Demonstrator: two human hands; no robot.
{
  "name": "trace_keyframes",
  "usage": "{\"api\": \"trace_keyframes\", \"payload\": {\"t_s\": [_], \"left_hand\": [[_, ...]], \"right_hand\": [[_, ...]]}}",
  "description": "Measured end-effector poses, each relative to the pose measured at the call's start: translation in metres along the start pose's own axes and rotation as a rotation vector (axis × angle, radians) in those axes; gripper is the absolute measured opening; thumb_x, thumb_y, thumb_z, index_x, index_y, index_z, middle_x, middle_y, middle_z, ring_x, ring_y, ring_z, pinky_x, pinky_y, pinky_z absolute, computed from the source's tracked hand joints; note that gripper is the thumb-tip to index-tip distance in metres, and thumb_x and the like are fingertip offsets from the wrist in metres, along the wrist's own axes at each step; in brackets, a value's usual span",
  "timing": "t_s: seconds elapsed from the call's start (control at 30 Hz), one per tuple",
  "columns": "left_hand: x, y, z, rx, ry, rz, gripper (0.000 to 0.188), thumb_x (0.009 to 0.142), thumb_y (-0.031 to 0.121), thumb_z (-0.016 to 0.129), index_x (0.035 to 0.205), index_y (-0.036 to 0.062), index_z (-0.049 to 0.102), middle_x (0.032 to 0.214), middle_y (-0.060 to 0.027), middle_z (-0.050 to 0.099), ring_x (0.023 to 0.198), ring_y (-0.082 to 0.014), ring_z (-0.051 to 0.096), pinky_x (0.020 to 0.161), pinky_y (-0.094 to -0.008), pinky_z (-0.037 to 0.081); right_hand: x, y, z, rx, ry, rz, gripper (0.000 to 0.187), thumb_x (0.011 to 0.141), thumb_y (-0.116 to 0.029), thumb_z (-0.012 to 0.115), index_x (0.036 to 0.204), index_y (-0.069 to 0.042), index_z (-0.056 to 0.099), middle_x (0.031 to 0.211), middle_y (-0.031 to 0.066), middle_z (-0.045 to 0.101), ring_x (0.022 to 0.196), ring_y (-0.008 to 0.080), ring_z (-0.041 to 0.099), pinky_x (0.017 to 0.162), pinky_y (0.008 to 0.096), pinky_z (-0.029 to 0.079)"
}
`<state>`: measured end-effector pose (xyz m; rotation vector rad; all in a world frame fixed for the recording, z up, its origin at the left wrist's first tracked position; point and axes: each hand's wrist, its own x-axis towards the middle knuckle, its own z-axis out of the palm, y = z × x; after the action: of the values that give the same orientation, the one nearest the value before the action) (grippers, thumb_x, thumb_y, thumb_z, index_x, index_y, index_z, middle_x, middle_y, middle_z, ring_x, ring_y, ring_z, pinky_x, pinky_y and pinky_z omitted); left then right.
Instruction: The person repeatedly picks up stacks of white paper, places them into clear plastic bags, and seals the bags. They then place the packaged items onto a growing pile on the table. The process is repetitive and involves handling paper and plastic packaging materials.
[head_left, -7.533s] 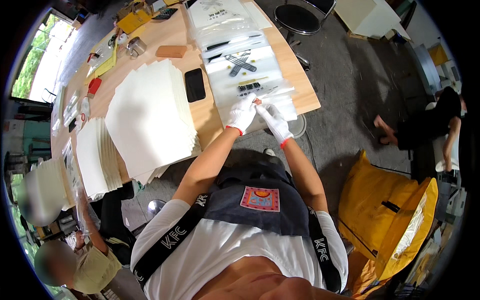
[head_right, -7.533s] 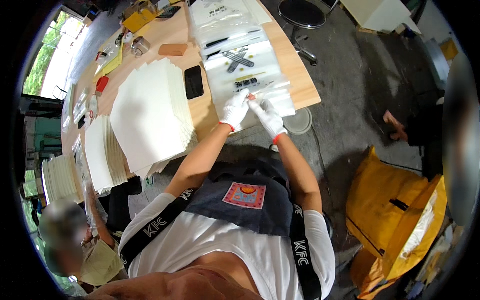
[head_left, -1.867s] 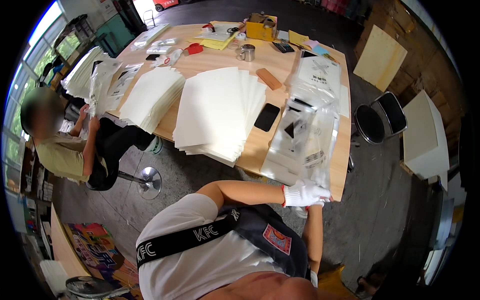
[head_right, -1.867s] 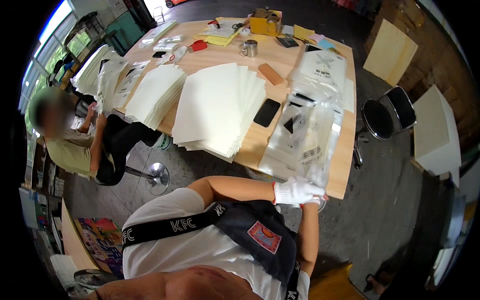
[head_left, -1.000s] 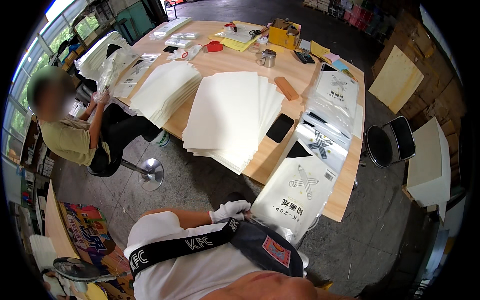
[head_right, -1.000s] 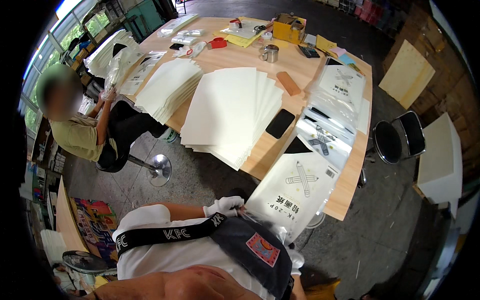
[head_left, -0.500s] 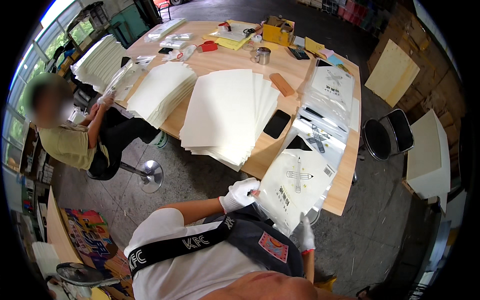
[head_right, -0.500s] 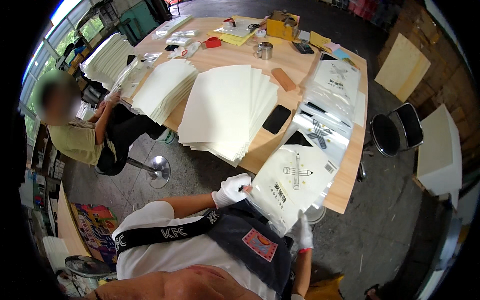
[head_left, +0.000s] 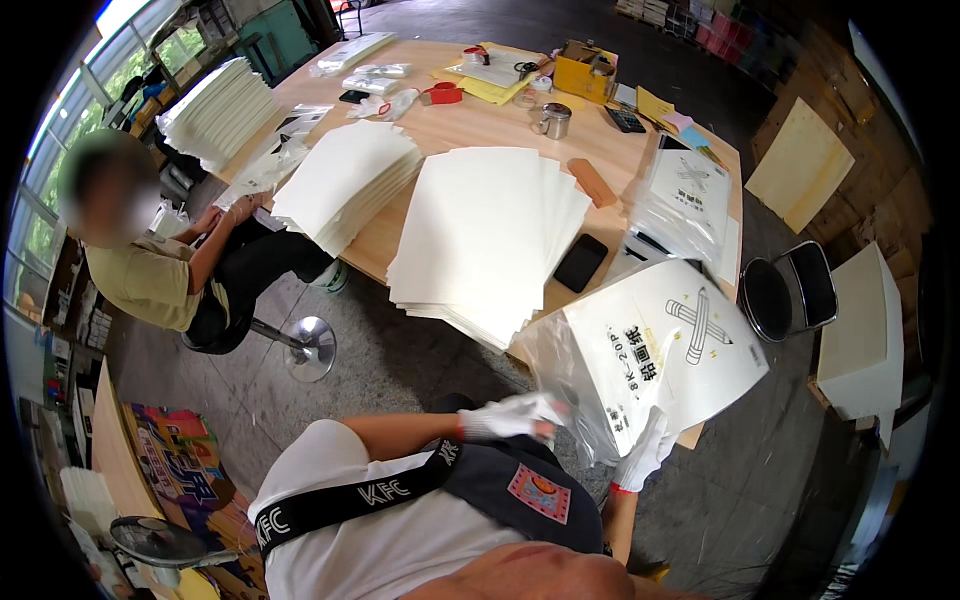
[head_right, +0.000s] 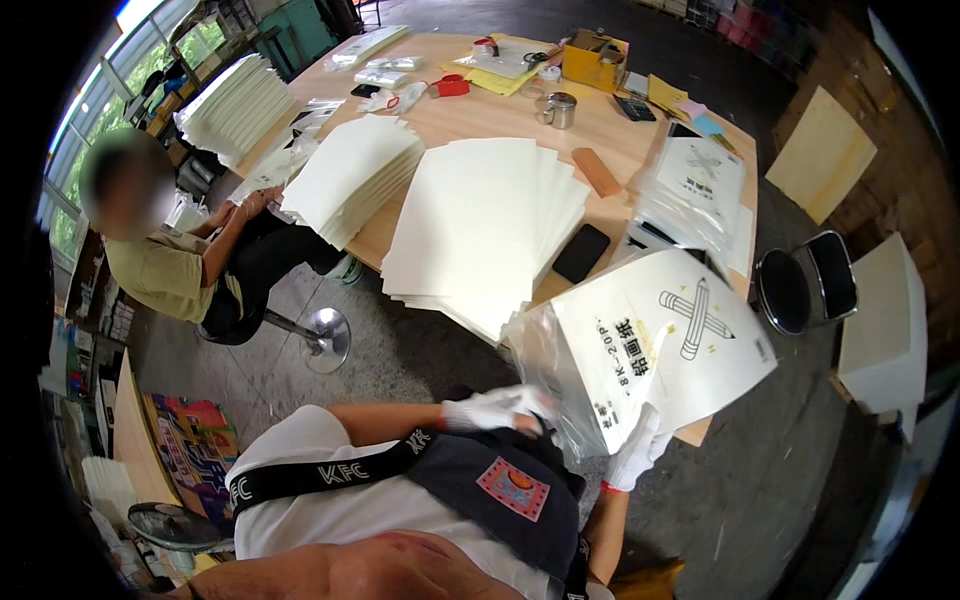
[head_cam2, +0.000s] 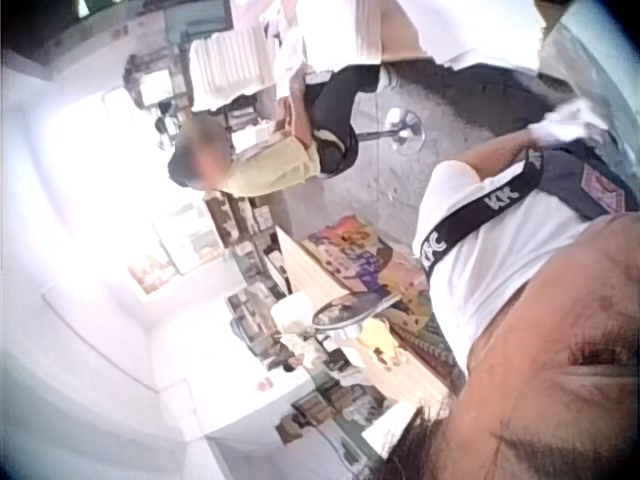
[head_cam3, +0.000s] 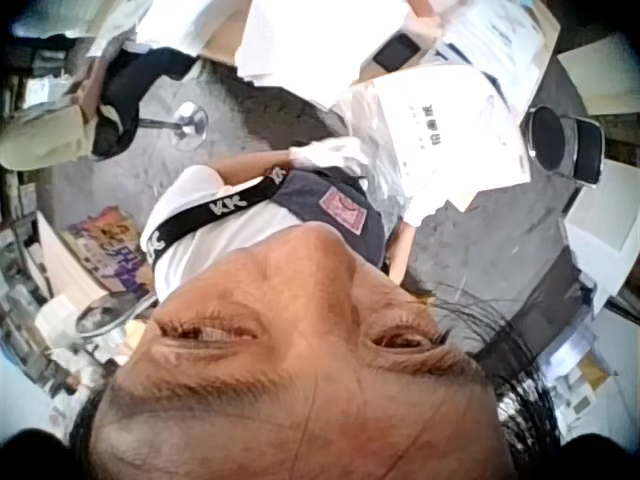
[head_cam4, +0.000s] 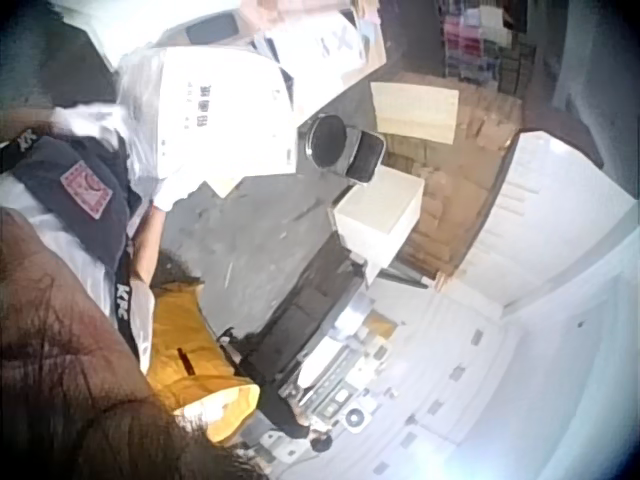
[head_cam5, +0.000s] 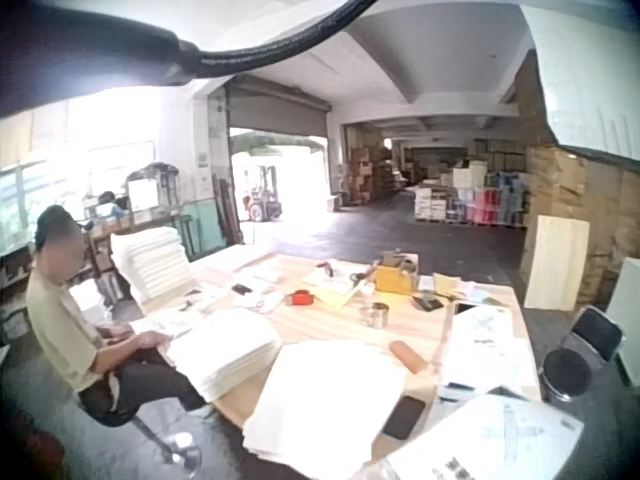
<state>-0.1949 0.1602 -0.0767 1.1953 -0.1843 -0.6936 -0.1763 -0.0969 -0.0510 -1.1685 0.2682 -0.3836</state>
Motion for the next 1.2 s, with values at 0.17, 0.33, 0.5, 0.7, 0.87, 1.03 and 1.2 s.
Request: {"api": "trace_keyframes", "payload": {"t_s": [0.17, 0.33, 0.5, 0.7, 0.87, 1.03, 1.2], "left_hand": [[0.039, 0.057, 0.065, 0.196, -0.076, -0.138, 0.045, 0.094, 0.028, 0.063, 0.129, 0.001, 0.053, 0.101, -0.0084, 0.064, 0.086, -0.0142, 0.062, 0.076, -0.0303, 0.053], [0.069, 0.006, 0.035, 0.872, 0.019, 0.693, 0.033, 0.082, 0.015, 0.074, 0.11, 0.005, 0.062, 0.103, -0.0128, 0.066, 0.087, -0.0246, 0.066, 0.077, -0.0352, 0.053], [0.117, 0.045, 0.062, 0.66, 0.059, 0.999, 0.019, 0.084, 0.023, 0.072, 0.093, 0.008, 0.063, 0.096, -0.0103, 0.066, 0.088, -0.0319, 0.065, 0.071, -0.041, 0.051], [0.187, 0.083, 0.061, 0.993, -0.141, 0.868, 0.012, 0.08, 0.024, 0.07, 0.082, 0.0181, 0.06, 0.069, -0.0038, 0.062, 0.064, -0.0238, 0.065, 0.053, -0.0371, 0.049], [0.218, 0.074, 0.042, 1.004, -0.018, 0.546, 0.016, 0.08, 0.022, 0.07, 0.08, 0.0147, 0.056, 0.068, -0.0058, 0.06, 0.063, -0.0275, 0.064, 0.054, -0.0405, 0.049], [0.228, 0.065, 0.009, 0.996, 0.225, 0.319, 0.014, 0.083, 0.023, 0.07, 0.086, 0.0119, 0.061, 0.072, -0.0081, 0.064, 0.067, -0.0299, 0.064, 0.059, -0.0399, 0.051], [0.229, 0.053, -0.007, 0.858, 0.336, 0.098, 0.013, 0.086, 0.018, 0.07, 0.085, 0.0104, 0.06, 0.071, -0.0087, 0.065, 0.066, -0.0258, 0.067, 0.058, -0.0365, 0.051]], "right_hand": [[0.004, 0.017, 0.026, -0.118, 0.106, -0.134, 0.044, 0.098, -0.016, 0.054, 0.133, 0.007, 0.042, 0.129, 0.0193, 0.053, 0.114, 0.026, 0.054, 0.101, 0.0392, 0.044], [0.032, 0.026, -0.017, -0.136, 0.11, -0.274, 0.042, 0.098, -0.015, 0.057, 0.131, 0.006, 0.044, 0.127, 0.0217, 0.054, 0.11, 0.0263, 0.056, 0.099, 0.0413, 0.046], [0.076, -0.028, 0.014, -0.146, 0.253, -0.234, 0.05, 0.099, -0.014, 0.056, 0.141, 0.004, 0.037, 0.14, 0.018, 0.046, 0.126, 0.0282, 0.048, 0.11, 0.0419, 0.04], [0.208, -0.092, 0.023, -0.062, 0.074, -0.279, 0.048, 0.099, -0.011, 0.053, 0.141, 0.006, 0.037, 0.139, 0.0182, 0.047, 0.125, 0.0274, 0.049, 0.111, 0.0406, 0.039], [0.353, -0.165, 0.053, -0.538, -0.116, -0.646, 0.04, 0.101, -0.013, 0.049, 0.137, 0.005, 0.046, 0.135, 0.0144, 0.051, 0.123, 0.0222, 0.052, 0.107, 0.0339, 0.042], [0.497, -0.175, 0.127, -0.133, -0.291, -0.315, 0.042, 0.1, -0.026, 0.053, 0.128, 0.005, 0.054, 0.125, 0.0117, 0.059, 0.11, 0.0169, 0.058, 0.095, 0.031, 0.046], [0.6, -0.071, 0.144, -0.154, -0.372, -0.178, 0.048, 0.097, -0.036, 0.059, 0.129, -0.002, 0.057, 0.124, 0.0074, 0.061, 0.113, 0.0155, 0.055, 0.098, 0.0315, 0.042]]}}
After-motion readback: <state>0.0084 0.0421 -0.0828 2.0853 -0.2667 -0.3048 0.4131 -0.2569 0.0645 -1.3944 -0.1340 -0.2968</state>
